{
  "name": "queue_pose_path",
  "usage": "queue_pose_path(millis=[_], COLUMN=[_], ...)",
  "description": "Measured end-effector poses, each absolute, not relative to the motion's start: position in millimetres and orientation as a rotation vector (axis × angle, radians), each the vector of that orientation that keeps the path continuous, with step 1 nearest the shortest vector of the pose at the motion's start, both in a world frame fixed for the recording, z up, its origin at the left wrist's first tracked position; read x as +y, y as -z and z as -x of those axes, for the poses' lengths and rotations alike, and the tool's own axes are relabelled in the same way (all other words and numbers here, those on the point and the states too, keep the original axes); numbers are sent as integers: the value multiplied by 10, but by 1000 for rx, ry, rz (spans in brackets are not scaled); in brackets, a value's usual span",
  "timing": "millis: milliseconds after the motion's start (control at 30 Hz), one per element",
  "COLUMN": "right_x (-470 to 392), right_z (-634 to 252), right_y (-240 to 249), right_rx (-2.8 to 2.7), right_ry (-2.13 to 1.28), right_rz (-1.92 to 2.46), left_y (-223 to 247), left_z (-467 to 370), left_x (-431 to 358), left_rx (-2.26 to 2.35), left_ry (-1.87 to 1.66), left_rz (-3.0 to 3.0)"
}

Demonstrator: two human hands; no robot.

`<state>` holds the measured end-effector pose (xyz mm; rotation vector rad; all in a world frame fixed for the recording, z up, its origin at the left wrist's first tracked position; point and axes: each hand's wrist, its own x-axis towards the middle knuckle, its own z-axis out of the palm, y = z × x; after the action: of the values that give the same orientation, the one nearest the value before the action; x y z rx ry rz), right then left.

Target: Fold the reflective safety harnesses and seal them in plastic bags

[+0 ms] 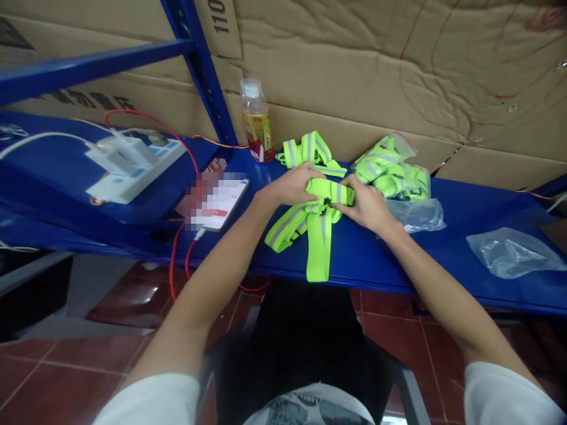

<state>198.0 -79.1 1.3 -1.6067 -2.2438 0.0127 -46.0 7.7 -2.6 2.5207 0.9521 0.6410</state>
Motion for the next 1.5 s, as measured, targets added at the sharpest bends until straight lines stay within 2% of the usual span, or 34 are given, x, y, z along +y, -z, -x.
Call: queue_pose_path(millis=[267,400,633,767,1000,1167,1500], right_x=[-936,-922,-958,-994,-1003,-970,-909], right_z=[-1889,-1877,-1836,-1789,-1721,-1745,-1766], right_y=[-64,23,126,140,153,228,274], right_rx=[-2279,-2319,-2350,-2389,-2394,-2330,-2179], right_ry=[-123,26,189,329,362,296,244], right_rz=[1345,1351,1393,1401,1487,1461,1427], left_y=[23,40,133,66,-95,16,328], left_z=[420,438,411,521,581,537,631], left_x=[8,3,71,65,-838,-1543,-1731], left_rx=[1062,1200,1183,1303,1608,1492,1397], left_ry=[-675,-626,-616,-500,-569,-377,-515], left_rz=[-2511,-2489,-2184,-2249,-2379,-2527,-2651])
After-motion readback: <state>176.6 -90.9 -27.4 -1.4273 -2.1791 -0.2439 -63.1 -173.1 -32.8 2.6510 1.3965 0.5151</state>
